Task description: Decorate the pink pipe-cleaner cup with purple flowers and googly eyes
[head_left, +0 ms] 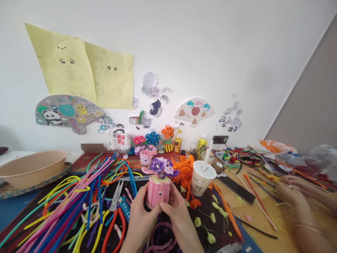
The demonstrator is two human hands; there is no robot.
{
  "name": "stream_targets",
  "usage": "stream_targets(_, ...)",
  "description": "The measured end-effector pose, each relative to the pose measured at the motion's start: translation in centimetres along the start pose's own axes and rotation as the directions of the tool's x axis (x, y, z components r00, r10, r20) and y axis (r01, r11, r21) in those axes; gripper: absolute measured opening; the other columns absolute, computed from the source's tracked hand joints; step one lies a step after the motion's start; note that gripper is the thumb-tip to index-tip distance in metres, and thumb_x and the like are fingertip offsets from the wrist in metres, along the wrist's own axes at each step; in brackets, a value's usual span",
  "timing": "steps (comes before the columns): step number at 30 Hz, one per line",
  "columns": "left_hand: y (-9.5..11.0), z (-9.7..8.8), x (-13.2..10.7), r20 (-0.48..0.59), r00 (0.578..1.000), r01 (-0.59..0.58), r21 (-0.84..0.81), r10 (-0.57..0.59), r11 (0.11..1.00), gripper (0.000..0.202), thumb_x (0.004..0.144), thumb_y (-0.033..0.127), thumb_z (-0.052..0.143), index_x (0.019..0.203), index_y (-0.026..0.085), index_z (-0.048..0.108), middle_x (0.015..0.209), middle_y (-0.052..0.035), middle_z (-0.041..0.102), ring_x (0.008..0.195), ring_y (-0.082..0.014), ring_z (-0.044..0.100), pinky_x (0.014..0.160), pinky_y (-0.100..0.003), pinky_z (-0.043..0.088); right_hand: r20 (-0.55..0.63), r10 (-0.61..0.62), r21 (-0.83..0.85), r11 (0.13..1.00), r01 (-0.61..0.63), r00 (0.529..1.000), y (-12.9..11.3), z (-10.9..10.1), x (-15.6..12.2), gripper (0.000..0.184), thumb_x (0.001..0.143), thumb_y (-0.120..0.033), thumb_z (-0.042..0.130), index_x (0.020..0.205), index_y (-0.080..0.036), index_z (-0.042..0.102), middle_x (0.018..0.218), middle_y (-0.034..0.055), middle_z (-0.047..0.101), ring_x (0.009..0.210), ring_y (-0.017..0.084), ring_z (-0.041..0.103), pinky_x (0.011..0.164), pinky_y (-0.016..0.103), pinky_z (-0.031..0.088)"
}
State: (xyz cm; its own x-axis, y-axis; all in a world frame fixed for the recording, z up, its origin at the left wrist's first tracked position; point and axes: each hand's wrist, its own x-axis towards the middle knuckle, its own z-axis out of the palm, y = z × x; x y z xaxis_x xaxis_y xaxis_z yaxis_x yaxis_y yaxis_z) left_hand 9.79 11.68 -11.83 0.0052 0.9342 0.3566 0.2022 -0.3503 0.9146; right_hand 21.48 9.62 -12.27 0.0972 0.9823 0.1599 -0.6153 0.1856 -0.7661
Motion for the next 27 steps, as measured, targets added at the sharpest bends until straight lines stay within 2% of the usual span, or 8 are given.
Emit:
stream_targets(3, -0.6, 0.1, 0.2, 0.044, 0.998, 0.045, -0.047, -0.043, 0.998, 0.058, 0.073, 0.044, 0.066, 0.121, 0.014, 0.056, 0.119, -0.013, 0.065, 0.107, -0.0307, 0.063, 0.096, -0.048, 0.048, 0.038, 0.044, 0.027, 0.999, -0.045, 0.998, -0.2, 0.0, -0.2, 0.067, 0.06, -0.026, 0.086, 0.123, -0.021, 0.062, 0.132, 0.0096, 0.063, 0.129, 0.031, 0.05, 0.112, 0.048, 0.032)
stream_targets(6, -1.0, 0.0, 0.5, 0.093, 0.993, 0.087, -0.099, -0.078, 0.991, 0.063, 0.073, 0.047, 0.067, 0.125, 0.014, 0.053, 0.128, -0.0139, 0.061, 0.114, -0.031, 0.06, 0.102, -0.048, 0.045, 0.031, 0.06, 0.057, 0.996, -0.062, 0.998, -0.3, -0.1, -0.2, 0.066, 0.057, -0.024, 0.086, 0.12, -0.021, 0.064, 0.13, 0.0085, 0.064, 0.131, 0.032, 0.048, 0.114, 0.049, 0.028)
stream_targets(12, -1.9, -0.1, 0.6, 0.154, 0.98, 0.152, -0.187, -0.124, 0.971, 0.072, 0.072, 0.051, 0.07, 0.13, 0.014, 0.05, 0.131, -0.0133, 0.059, 0.12, -0.0299, 0.056, 0.106, -0.043, 0.043, 0.056, 0.073, 0.1, 0.992, -0.078, 0.996, 0.3, -0.7, 0.2, 0.067, 0.055, -0.017, 0.087, 0.118, -0.024, 0.066, 0.13, 0.0066, 0.064, 0.131, 0.031, 0.048, 0.112, 0.045, 0.032)
stream_targets(16, -2.4, -0.2, 0.6, 0.165, 0.977, 0.171, -0.241, -0.133, 0.955, 0.071, 0.073, 0.053, 0.069, 0.131, 0.017, 0.05, 0.134, -0.0107, 0.057, 0.124, -0.0289, 0.053, 0.108, -0.041, 0.042, 0.081, 0.063, 0.033, 0.997, -0.066, 0.995, 0.6, -0.7, 0.3, 0.074, 0.055, -0.016, 0.088, 0.124, -0.026, 0.063, 0.134, 0.0051, 0.062, 0.132, 0.029, 0.046, 0.111, 0.043, 0.032)
stream_targets(20, -2.6, -0.5, 0.7, 0.171, 0.977, 0.176, -0.281, -0.131, 0.944, 0.07, 0.074, 0.055, 0.069, 0.131, 0.017, 0.051, 0.136, -0.0096, 0.056, 0.128, -0.0286, 0.05, 0.11, -0.04, 0.04, 0.086, 0.038, -0.058, 0.998, -0.033, 0.996, 0.5, -0.3, 0.3, 0.07, 0.064, -0.021, 0.086, 0.129, -0.025, 0.058, 0.13, 0.007, 0.064, 0.125, 0.029, 0.053, 0.107, 0.044, 0.037)
stream_targets(27, -2.9, -0.8, 0.4, 0.182, 0.969, 0.222, -0.32, -0.17, 0.921, 0.076, 0.072, 0.057, 0.069, 0.134, 0.017, 0.048, 0.139, -0.0098, 0.054, 0.127, -0.0296, 0.051, 0.105, -0.04, 0.046, 0.101, 0.033, -0.036, 0.999, -0.03, 0.994, 0.4, -0.5, 0.2, 0.068, 0.07, -0.027, 0.084, 0.131, -0.024, 0.056, 0.136, 0.0088, 0.06, 0.127, 0.029, 0.051, 0.108, 0.045, 0.037)
